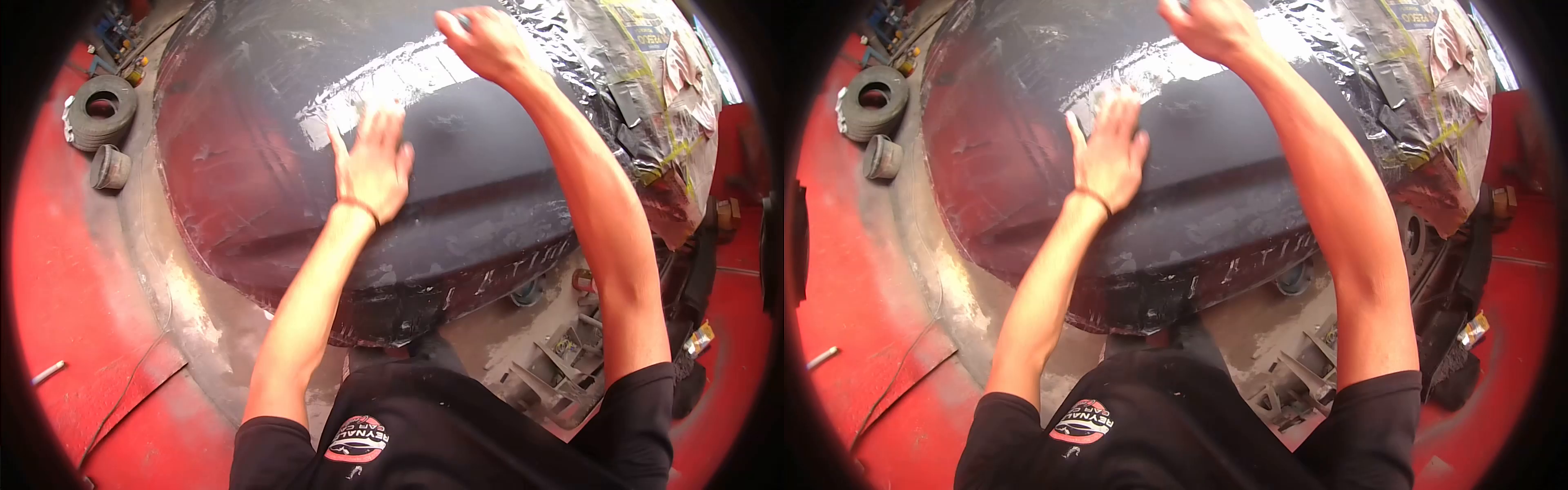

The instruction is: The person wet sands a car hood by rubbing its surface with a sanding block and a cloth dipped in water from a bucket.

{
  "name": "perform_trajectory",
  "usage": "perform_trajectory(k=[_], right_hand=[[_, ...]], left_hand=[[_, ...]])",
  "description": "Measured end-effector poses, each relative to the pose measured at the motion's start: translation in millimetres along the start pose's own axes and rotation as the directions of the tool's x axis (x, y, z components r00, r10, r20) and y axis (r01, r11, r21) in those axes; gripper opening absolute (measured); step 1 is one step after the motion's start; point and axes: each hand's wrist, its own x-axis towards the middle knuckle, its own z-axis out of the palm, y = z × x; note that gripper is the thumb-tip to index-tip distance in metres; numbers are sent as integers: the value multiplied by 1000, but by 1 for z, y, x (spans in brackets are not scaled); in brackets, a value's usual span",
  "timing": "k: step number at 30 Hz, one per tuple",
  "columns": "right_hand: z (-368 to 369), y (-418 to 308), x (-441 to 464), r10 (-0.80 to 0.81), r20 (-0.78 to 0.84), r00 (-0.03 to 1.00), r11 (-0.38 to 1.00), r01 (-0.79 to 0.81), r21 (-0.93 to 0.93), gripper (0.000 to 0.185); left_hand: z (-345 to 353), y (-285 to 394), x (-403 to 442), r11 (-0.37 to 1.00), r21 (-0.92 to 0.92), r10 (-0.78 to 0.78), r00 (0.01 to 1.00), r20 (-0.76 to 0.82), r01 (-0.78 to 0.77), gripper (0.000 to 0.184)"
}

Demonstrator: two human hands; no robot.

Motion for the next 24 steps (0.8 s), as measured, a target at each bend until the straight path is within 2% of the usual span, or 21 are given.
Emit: perform_trajectory(k=[2, 3, 4, 5, 7, 9, 11, 13, 14, 15, 17, 19, 21, 22, 24], right_hand=[[14, 35, -47, -12, -283, 959, 995, -18, -102, 49], [-5, 40, -67, 265, 21, 964, 955, -260, -146, 60], [-8, 51, -87, 369, 81, 926, 921, -352, -168, 56], [9, 80, -116, 217, -142, 966, 950, -242, -196, 46], [6, 89, -145, 151, -162, 975, 981, -169, -99, 33], [13, 88, -169, 130, -185, 974, 974, -161, -161, 26], [24, 76, -172, 145, -265, 953, 968, -193, -163, 27], [24, 66, -170, 171, -260, 950, 963, -217, -162, 31], [27, 59, -174, 179, -270, 946, 962, -226, -154, 31], [28, 52, -176, 183, -278, 943, 962, -230, -147, 32], [29, 40, -174, 216, -267, 939, 951, -264, -162, 34], [30, 42, -168, 223, -245, 943, 949, -268, -167, 33], [28, 41, -175, 245, -236, 940, 944, -287, -164, 33], [28, 41, -175, 239, -231, 943, 945, -281, -170, 33], [30, 44, -178, 226, -222, 949, 946, -268, -183, 33]], left_hand=[[-12, 16, -55, 990, -24, 142, 986, 92, -140, 70], [-12, 13, -84, 977, -114, 201, 960, 196, -181, 71], [-20, 1, -83, 979, -96, 198, 955, 221, -181, 70], [-28, -14, -83, 980, -79, 198, 948, 248, -184, 69], [-29, -66, -26, 985, 175, -16, 998, 57, 5, 68], [-24, -144, 48, 965, 30, -258, 964, -63, 260, 66], [-30, -152, 79, 929, 64, -366, 931, 0, 365, 66], [-18, -114, 27, 980, 165, -103, 993, -53, 110, 68], [-21, -95, 2, 994, 103, -45, 997, 60, 39, 70], [-25, -84, -22, 998, -60, 28, 996, 83, -23, 69], [-32, -104, -17, 999, 4, 51, 989, 139, -52, 69], [-32, -148, 35, 999, 2, -42, 999, 23, 42, 68], [-25, -179, 70, 992, 26, -122, 992, -18, 123, 66], [-22, -206, 104, 977, 79, -198, 980, -28, 199, 66], [-29, -227, 139, 960, 58, -276, 961, 24, 275, 64]])
